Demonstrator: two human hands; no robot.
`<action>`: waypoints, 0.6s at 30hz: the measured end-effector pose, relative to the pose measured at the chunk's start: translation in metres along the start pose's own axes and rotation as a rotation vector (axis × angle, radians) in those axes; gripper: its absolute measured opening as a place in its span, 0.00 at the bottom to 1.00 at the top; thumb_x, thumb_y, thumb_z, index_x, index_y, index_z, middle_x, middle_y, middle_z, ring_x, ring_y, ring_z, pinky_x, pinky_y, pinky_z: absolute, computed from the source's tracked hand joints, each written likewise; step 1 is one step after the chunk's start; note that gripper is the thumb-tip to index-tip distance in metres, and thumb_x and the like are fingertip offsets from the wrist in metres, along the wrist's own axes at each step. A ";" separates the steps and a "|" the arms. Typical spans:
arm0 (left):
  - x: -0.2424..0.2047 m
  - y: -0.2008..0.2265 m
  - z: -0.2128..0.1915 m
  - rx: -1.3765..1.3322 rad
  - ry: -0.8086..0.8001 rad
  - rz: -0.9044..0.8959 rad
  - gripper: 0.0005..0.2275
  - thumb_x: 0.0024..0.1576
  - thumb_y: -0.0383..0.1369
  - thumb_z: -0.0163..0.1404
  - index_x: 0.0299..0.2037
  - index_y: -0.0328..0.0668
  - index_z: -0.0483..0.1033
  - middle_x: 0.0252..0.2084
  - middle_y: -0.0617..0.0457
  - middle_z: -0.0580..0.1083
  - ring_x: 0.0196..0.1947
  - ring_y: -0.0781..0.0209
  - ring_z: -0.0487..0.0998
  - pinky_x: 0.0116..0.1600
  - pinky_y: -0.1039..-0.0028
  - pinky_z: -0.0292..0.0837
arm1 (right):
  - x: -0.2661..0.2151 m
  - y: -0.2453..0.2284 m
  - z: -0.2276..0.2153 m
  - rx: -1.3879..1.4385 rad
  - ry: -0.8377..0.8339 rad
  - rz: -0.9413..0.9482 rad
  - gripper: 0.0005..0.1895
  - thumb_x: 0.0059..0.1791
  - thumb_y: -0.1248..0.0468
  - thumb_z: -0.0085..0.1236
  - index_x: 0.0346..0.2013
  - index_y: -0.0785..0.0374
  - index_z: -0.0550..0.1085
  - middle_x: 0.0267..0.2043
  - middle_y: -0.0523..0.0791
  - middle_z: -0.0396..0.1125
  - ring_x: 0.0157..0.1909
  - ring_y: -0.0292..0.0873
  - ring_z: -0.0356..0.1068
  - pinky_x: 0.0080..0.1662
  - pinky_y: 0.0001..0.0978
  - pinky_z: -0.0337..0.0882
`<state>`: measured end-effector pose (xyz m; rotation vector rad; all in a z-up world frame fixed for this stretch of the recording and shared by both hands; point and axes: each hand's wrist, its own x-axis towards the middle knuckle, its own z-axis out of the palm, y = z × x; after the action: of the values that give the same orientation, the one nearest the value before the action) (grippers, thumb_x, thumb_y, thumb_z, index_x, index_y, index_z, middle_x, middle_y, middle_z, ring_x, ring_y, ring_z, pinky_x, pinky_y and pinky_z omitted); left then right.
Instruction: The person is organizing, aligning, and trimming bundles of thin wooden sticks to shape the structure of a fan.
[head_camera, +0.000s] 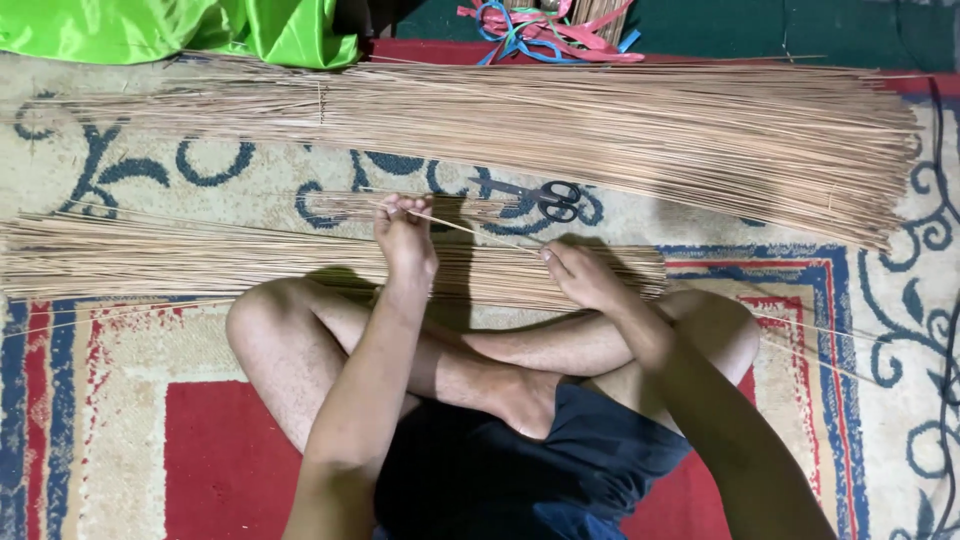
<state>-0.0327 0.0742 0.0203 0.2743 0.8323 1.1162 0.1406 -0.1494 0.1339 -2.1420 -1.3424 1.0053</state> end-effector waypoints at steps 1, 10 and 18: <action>0.006 0.013 0.005 0.001 -0.012 0.002 0.09 0.71 0.32 0.29 0.47 0.43 0.64 0.31 0.55 0.69 0.32 0.62 0.79 0.58 0.53 0.81 | -0.008 -0.012 -0.011 0.002 0.012 -0.003 0.17 0.58 0.61 0.39 0.41 0.67 0.76 0.33 0.56 0.75 0.45 0.65 0.75 0.49 0.57 0.72; 0.048 0.065 0.002 0.105 0.062 0.125 0.17 0.70 0.31 0.35 0.66 0.26 0.53 0.50 0.35 0.74 0.53 0.45 0.81 0.68 0.35 0.61 | -0.022 -0.020 -0.030 -0.191 0.155 -0.163 0.10 0.56 0.63 0.44 0.39 0.63 0.74 0.31 0.59 0.71 0.42 0.65 0.74 0.43 0.51 0.73; -0.127 0.066 0.084 1.960 -0.888 0.931 0.22 0.55 0.27 0.53 0.61 0.47 0.68 0.59 0.53 0.68 0.72 0.51 0.56 0.74 0.37 0.32 | 0.006 -0.035 0.001 -0.246 0.142 -0.193 0.12 0.56 0.62 0.43 0.45 0.64 0.74 0.34 0.61 0.72 0.41 0.65 0.75 0.41 0.54 0.74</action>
<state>-0.0417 0.0097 0.1727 2.7461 0.6696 0.3981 0.1204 -0.1279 0.1544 -2.1565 -1.6356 0.6280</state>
